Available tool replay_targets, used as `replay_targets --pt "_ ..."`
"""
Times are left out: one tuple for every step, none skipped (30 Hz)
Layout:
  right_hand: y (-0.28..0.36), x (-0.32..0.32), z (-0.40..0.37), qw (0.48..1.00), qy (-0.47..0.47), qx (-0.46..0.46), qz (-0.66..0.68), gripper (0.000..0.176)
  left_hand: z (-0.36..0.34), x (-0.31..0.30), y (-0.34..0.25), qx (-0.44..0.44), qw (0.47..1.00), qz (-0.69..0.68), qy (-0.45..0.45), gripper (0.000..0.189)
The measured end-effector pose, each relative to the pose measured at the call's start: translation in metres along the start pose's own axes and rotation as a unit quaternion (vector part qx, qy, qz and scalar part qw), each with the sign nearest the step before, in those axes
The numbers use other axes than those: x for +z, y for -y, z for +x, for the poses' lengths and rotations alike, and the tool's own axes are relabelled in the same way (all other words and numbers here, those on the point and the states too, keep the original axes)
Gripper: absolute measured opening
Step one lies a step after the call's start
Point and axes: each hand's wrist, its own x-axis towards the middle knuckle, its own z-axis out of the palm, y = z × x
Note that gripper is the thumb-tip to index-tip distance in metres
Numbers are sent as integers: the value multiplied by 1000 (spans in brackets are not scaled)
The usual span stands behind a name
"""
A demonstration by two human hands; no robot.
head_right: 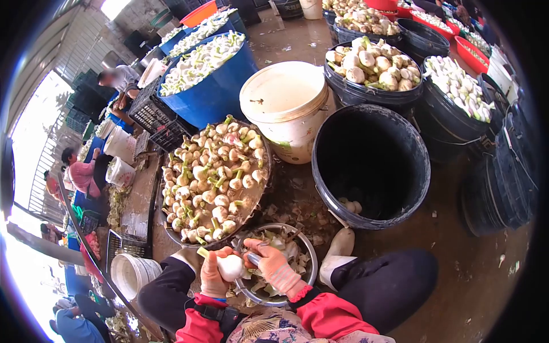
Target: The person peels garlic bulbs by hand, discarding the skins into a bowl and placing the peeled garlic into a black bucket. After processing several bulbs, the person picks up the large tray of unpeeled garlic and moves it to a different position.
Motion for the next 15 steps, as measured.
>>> replay_targets --pt "2 -5 0 999 15 -47 9 35 2 -2 2 23 999 -6 -42 45" --pt "5 -9 1 999 19 -45 7 35 5 -8 3 27 999 -7 -45 45" --pt "9 -13 2 996 15 -50 73 34 8 -16 3 27 998 -16 -60 45" --pt "11 -15 4 989 9 -54 139 33 9 -17 0 25 997 -24 -75 46" --pt "8 -17 8 995 -8 -48 85 35 9 -17 -1 34 996 -24 -75 42" --pt "3 -15 10 995 -8 -47 87 35 8 -16 1 34 996 -23 -76 42" --pt "-5 -12 9 990 -19 -95 -102 39 8 -13 3 56 993 30 -99 39" --pt "-16 -9 9 948 -30 -137 -287 44 8 -11 5 78 986 82 -121 35" --pt "-31 -9 14 923 -39 -145 -355 49 8 -11 7 47 987 100 -121 26" --pt "-27 -1 10 906 -44 -140 -397 48 9 -13 14 44 987 100 -119 26" --pt "-30 2 12 886 -44 -139 -440 49 11 -14 23 111 969 195 -104 23" --pt "-32 4 13 864 -43 -137 -482 49 12 -15 32 177 937 287 -87 20" --pt "-33 5 13 864 -45 -136 -482 49 10 -4 32 206 911 347 -83 17" --pt "-32 6 14 853 -56 -103 -509 50 9 1 30 205 912 347 -81 17" --pt "-30 6 15 840 -68 -71 -534 51 9 4 28 192 927 318 -57 18"
